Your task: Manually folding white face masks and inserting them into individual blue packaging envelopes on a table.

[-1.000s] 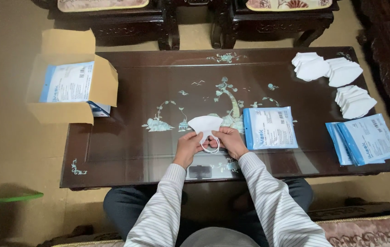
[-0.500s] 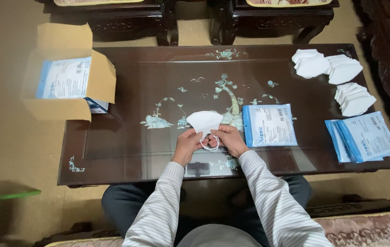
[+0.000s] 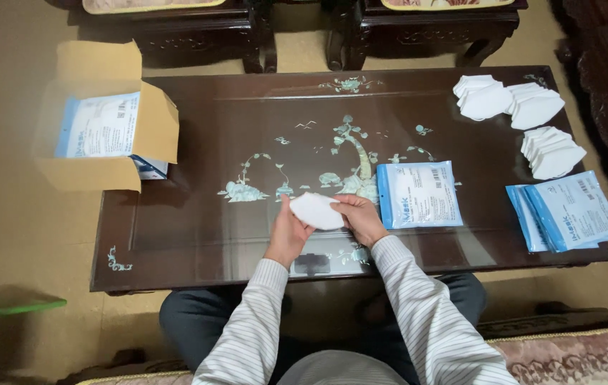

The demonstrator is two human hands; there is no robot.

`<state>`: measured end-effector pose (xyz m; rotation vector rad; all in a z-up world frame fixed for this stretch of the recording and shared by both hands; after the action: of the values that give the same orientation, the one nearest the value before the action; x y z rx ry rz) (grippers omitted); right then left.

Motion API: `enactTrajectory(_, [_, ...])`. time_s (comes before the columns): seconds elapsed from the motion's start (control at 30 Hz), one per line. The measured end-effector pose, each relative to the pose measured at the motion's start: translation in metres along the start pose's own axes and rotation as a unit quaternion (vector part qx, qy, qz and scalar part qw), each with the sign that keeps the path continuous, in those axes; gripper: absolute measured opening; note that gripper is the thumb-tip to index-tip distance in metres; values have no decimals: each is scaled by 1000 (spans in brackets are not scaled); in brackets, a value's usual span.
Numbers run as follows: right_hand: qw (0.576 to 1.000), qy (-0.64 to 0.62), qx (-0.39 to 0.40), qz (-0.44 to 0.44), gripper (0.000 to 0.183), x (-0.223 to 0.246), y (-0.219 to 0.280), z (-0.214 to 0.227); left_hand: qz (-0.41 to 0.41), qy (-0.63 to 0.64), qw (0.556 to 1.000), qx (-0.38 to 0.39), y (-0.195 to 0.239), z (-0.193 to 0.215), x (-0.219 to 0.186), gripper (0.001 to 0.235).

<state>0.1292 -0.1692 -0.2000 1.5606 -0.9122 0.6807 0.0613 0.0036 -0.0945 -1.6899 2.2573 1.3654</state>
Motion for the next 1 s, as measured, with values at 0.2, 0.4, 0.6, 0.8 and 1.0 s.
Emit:
enactTrajectory(0.2, [996,13,-81,26,26,-7,-2,0,-47,-95,993,-52,-19,8,20,50])
enactTrajectory(0.4, [921,231,-147,278,31,86,70,14,-30,-131,987,-91,-15,9,18,53])
enactTrajectory(0.6, [720,472,-271,430,30,127,92,73,-18,-143,986,-87,-13,6,15,53])
enactTrajectory(0.8, [681,562,-245,402,54,103,74,80,-24,-148,986,-77,2,-6,7,53])
enactTrajectory(1.0, [626,590,-262,437,20,89,64,83,-25,-133,988,-75,7,-7,6,56])
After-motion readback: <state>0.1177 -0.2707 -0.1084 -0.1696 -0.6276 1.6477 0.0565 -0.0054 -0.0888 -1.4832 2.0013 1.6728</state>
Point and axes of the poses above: each hand's wrist, its own y-axis away from the middle knuckle, its own z-axis out of the back of the hand, x = y × z, the point moved 7 cm from there along -y, towards the middle knuckle
